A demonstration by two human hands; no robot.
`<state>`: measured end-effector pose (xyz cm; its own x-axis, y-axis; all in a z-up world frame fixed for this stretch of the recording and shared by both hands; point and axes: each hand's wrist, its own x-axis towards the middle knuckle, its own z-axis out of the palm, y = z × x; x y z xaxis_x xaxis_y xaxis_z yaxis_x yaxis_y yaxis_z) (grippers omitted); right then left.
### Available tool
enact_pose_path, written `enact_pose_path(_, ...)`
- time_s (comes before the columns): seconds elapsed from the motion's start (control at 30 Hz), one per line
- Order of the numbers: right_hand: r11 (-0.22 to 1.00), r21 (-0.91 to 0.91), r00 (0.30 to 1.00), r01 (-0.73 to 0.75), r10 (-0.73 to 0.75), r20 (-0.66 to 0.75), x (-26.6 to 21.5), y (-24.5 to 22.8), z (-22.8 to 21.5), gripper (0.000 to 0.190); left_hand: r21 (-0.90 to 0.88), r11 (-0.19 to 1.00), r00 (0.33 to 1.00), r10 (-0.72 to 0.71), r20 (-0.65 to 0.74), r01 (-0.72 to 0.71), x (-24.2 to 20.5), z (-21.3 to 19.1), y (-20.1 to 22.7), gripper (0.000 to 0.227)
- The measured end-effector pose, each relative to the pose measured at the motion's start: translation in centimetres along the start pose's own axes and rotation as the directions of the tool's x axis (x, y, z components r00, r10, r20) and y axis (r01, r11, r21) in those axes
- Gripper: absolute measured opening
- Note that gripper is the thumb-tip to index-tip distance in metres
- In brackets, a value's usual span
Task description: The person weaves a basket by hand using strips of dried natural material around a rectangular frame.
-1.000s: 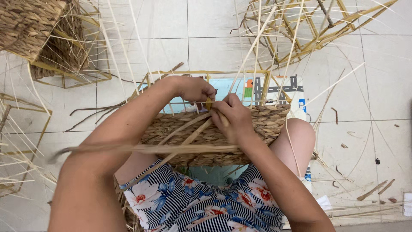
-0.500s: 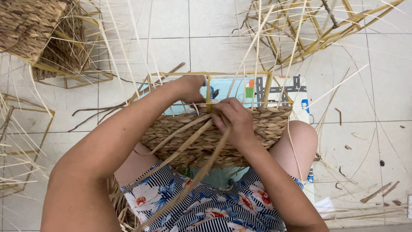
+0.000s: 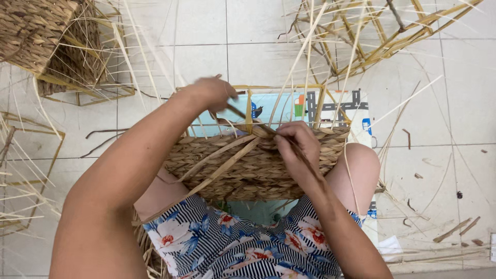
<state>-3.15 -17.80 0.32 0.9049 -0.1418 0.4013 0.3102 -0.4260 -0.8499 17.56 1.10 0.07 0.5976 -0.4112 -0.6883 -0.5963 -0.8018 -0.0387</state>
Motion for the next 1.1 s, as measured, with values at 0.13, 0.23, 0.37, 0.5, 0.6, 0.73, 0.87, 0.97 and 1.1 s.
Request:
enact_pose_path(0.13,0.999,-0.023,0.991,0.025,-0.022,0.134,-0.6,0.4,0.1,0.019,-0.062,0.991,0.993,0.122,0.003,-0.122,0.9,1.2,0.6,0.020)
enact_pose_path(0.23,0.986,0.168,0.995,-0.007,-0.010,0.102,-1.1,0.4,-0.4,0.026,0.041,0.974,0.965,-0.215,-0.150,0.223,1.9,1.2,-1.7,0.024)
enact_pose_path(0.37,0.915,0.398,0.995,-0.073,0.092,-0.030,-2.0,0.0,-1.3,0.018,0.281,0.849,0.893,-0.402,-0.203,0.446,2.6,1.1,-6.3,0.032)
enact_pose_path(0.5,0.916,0.390,0.988,-0.093,0.133,-0.077,-2.2,-0.3,-1.9,0.014,0.154,0.844,0.856,-0.516,-0.035,0.514,1.7,1.3,-8.3,0.035)
enact_pose_path(0.6,0.971,0.240,0.999,-0.002,-0.006,0.031,-2.2,0.0,-1.9,0.010,0.031,0.876,0.877,-0.481,-0.011,0.481,2.1,1.7,-7.7,0.033)
enact_pose_path(0.73,0.986,0.158,0.994,-0.051,0.034,0.106,-2.5,-0.1,-1.2,0.010,-0.033,0.972,0.972,-0.233,0.024,0.234,4.2,2.5,-7.6,0.031)
enact_pose_path(0.87,0.995,0.097,0.993,-0.036,0.024,0.117,-2.5,-0.6,-1.2,0.011,-0.120,0.869,0.844,-0.495,-0.205,0.481,4.8,2.7,-10.6,0.027)
enact_pose_path(0.97,0.999,0.035,0.992,-0.040,0.036,0.123,-2.2,-1.1,-1.4,0.014,0.018,0.807,0.787,-0.570,-0.237,0.590,3.5,2.0,-12.0,0.056)
enact_pose_path(1.1,0.994,-0.108,0.987,0.025,-0.007,0.159,-1.6,-1.7,-0.6,0.025,0.084,0.934,0.891,-0.301,-0.339,0.348,1.7,0.1,-8.2,0.039)
